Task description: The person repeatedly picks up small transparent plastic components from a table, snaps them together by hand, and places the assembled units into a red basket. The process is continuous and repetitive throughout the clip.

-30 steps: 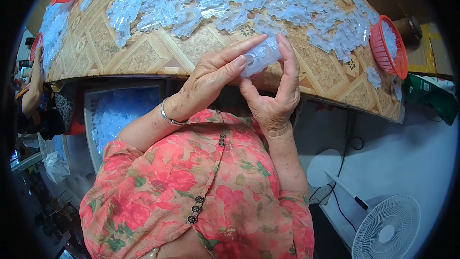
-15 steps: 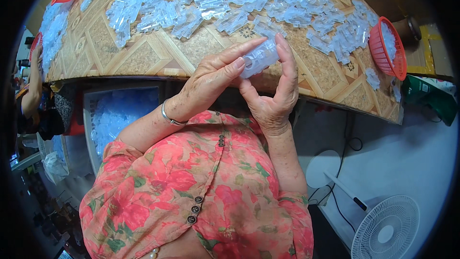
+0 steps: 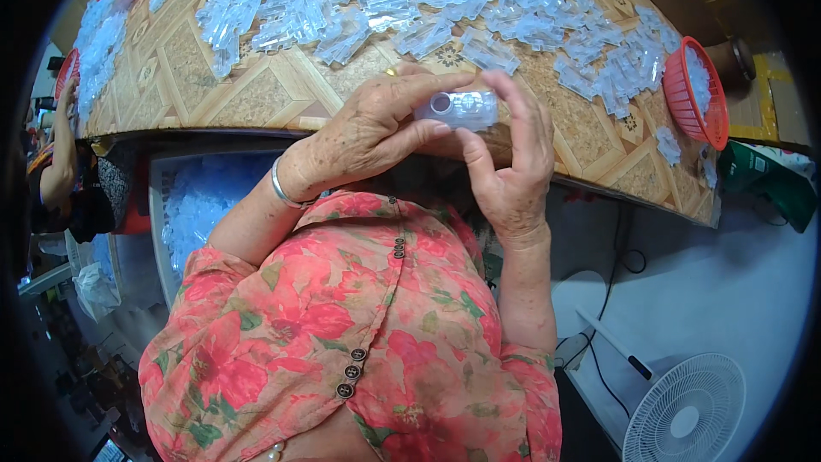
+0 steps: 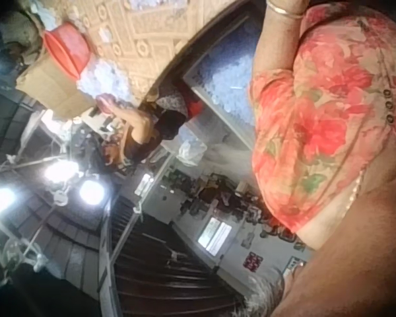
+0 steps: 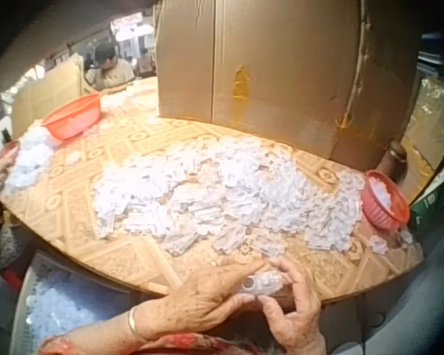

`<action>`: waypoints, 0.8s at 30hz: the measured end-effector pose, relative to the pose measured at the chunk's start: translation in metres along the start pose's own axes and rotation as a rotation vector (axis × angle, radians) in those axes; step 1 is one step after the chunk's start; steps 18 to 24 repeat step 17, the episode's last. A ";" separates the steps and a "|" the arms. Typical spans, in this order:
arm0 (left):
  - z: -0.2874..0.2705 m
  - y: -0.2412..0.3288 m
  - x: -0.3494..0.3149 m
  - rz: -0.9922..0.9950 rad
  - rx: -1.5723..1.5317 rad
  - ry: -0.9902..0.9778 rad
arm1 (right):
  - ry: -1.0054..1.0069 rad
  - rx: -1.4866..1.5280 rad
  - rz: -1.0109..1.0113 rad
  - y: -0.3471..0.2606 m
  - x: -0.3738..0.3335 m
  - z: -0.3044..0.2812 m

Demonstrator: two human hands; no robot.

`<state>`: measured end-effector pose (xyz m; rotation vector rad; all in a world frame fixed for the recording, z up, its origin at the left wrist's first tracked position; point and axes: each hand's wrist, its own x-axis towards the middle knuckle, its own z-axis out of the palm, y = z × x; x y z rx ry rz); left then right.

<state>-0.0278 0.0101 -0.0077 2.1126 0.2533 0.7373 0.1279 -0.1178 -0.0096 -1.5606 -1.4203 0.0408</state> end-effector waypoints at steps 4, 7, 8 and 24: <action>-0.004 -0.010 0.010 0.116 0.172 0.057 | -0.096 -0.101 -0.041 0.013 0.009 -0.006; -0.003 -0.011 0.006 0.074 0.217 0.110 | -0.115 -0.130 -0.044 0.018 0.012 -0.004; -0.004 -0.011 0.006 0.045 0.233 0.126 | -0.125 -0.124 -0.032 0.019 0.013 -0.005; 0.003 -0.016 0.011 0.090 0.330 0.161 | -0.177 -0.079 -0.066 0.026 0.022 -0.008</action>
